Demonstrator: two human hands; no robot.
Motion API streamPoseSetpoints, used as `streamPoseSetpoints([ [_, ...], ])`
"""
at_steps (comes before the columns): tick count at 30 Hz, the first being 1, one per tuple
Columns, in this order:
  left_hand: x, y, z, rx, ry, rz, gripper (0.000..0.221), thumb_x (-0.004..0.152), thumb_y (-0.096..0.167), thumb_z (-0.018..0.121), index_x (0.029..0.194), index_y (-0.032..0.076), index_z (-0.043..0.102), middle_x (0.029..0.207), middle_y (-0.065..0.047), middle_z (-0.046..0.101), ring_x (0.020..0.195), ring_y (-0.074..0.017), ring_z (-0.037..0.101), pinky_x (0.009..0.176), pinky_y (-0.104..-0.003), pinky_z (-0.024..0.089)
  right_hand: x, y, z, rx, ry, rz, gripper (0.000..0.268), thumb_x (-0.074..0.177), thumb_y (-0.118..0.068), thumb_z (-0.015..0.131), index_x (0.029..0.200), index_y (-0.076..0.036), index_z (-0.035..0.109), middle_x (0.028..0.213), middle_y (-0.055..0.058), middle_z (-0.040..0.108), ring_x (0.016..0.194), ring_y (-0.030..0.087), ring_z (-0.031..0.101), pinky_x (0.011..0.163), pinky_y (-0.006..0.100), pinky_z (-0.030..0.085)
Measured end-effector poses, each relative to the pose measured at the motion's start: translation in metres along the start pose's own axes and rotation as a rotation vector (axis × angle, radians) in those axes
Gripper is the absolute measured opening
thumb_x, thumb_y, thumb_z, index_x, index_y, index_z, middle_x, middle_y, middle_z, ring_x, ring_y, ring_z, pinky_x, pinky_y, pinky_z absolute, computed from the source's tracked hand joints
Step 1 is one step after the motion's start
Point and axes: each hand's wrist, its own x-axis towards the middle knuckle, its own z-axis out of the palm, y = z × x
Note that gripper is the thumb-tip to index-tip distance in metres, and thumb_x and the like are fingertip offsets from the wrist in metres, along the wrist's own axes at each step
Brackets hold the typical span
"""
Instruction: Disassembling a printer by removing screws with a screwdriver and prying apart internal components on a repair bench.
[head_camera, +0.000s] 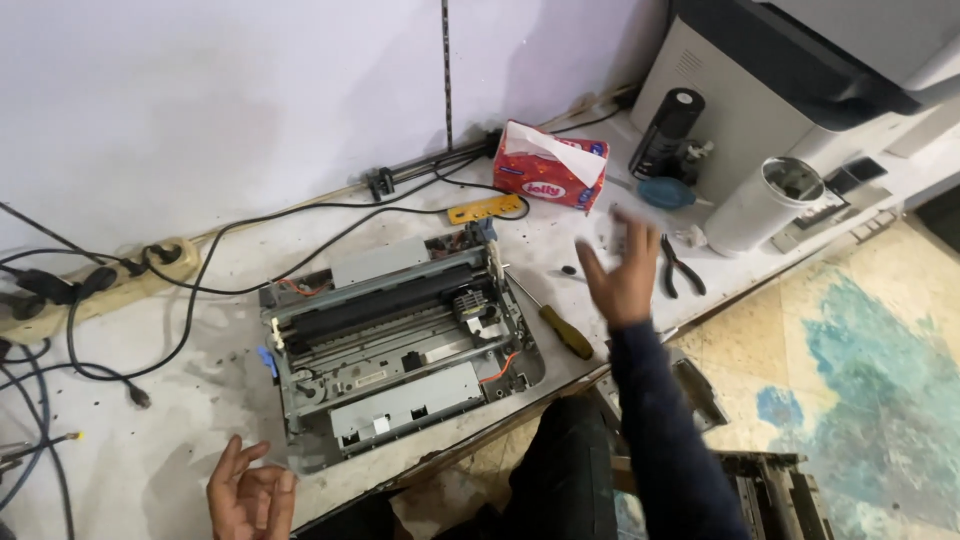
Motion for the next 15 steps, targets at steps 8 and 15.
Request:
streamPoseSetpoints([
  [8, -0.002, 0.012, 0.004, -0.011, 0.045, -0.015, 0.071, 0.091, 0.007, 0.064, 0.158, 0.001, 0.041, 0.136, -0.025, 0.058, 0.092, -0.0263, 0.061, 0.081, -0.039, 0.047, 0.163, 0.030, 0.073, -0.571, -0.704, 0.020, 0.150, 0.055, -0.076, 0.085, 0.166, -0.029, -0.003, 0.167, 0.021, 0.017, 0.151, 0.048, 0.017, 0.120, 0.059, 0.014],
  [15, 0.001, 0.007, 0.003, 0.018, 0.036, -0.048, 0.071, 0.088, 0.007, 0.066, 0.156, 0.001, 0.044, 0.139, -0.022, 0.059, 0.085, -0.0248, 0.059, 0.076, -0.039, 0.043, 0.182, 0.059, 0.107, -0.668, -0.852, 0.018, 0.100, 0.063, -0.059, 0.087, 0.141, -0.007, 0.052, 0.141, 0.019, 0.056, 0.127, 0.042, 0.049, 0.097, 0.063, 0.049],
])
